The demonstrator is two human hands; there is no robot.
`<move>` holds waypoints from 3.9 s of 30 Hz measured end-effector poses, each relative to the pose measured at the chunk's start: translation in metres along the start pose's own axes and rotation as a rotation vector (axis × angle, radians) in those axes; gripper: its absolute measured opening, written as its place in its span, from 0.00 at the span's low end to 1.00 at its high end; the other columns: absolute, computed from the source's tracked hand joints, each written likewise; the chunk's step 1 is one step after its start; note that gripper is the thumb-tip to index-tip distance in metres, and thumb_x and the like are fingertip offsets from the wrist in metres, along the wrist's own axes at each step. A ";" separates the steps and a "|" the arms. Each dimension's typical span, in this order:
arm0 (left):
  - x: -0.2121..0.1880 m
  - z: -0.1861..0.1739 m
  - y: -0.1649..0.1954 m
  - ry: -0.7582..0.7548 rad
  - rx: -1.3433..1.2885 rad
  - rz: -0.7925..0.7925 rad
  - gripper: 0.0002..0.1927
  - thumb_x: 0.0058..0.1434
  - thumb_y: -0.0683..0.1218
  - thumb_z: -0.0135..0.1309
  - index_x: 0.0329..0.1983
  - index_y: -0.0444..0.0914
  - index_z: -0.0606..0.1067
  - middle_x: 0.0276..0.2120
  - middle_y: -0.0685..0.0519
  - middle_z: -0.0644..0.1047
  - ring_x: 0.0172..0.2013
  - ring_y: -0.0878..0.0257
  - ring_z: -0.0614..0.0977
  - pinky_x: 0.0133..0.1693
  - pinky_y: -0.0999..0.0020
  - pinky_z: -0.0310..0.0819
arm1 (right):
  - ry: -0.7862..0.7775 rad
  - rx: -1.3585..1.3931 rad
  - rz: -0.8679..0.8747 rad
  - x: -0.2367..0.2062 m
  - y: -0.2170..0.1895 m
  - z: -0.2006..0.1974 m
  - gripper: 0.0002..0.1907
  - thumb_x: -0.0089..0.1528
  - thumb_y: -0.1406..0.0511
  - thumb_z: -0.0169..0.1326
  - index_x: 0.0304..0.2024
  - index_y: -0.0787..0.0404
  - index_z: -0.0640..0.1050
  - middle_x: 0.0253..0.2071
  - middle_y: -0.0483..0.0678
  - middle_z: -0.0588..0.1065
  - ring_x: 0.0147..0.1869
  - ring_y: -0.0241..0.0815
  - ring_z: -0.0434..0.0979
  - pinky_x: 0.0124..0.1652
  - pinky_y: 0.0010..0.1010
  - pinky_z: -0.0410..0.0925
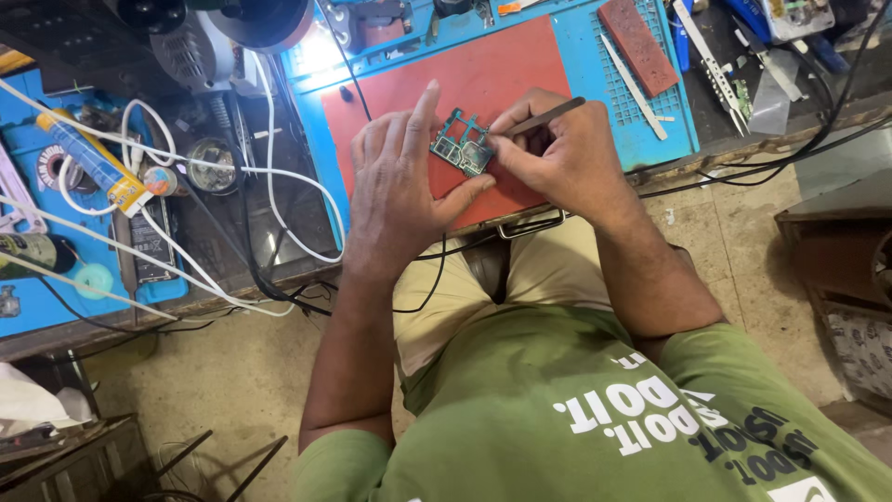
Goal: The person uses a small metal tool to scrape and clean the surface of a green circuit board held on a red mat. The person repeatedly scrapes different areas of the board while occasionally repositioning it.
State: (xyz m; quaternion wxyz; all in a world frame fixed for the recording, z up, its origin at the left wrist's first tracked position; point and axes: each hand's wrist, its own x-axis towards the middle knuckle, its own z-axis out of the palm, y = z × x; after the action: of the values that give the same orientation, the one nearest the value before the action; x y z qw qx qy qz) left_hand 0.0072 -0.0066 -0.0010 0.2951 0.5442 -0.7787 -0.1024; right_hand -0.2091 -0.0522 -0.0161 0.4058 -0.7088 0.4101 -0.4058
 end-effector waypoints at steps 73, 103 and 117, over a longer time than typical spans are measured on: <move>0.004 -0.012 0.014 -0.008 0.041 0.041 0.31 0.57 0.54 0.65 0.61 0.38 0.75 0.52 0.51 0.76 0.57 0.52 0.73 0.62 0.49 0.58 | -0.030 -0.166 -0.062 0.010 -0.001 0.008 0.08 0.58 0.67 0.63 0.39 0.61 0.78 0.30 0.45 0.79 0.31 0.34 0.81 0.32 0.25 0.71; 0.001 -0.009 0.012 0.070 0.056 0.065 0.15 0.61 0.45 0.61 0.51 0.41 0.81 0.51 0.53 0.78 0.56 0.53 0.75 0.63 0.51 0.59 | -0.072 -0.077 -0.073 0.008 -0.002 0.003 0.07 0.62 0.66 0.62 0.39 0.63 0.78 0.33 0.46 0.81 0.36 0.33 0.84 0.35 0.25 0.74; 0.003 -0.011 0.013 0.057 0.060 0.070 0.14 0.61 0.47 0.61 0.50 0.41 0.81 0.51 0.52 0.77 0.56 0.53 0.75 0.62 0.51 0.59 | -0.039 -0.098 0.044 0.008 -0.004 0.001 0.09 0.60 0.65 0.64 0.37 0.63 0.78 0.29 0.45 0.81 0.32 0.30 0.81 0.31 0.22 0.71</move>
State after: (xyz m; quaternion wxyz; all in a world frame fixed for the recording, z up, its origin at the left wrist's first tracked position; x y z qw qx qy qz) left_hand 0.0023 -0.0028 0.0153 0.3042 0.5279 -0.7911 -0.0532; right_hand -0.2041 -0.0582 -0.0115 0.3874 -0.7265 0.4369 -0.3621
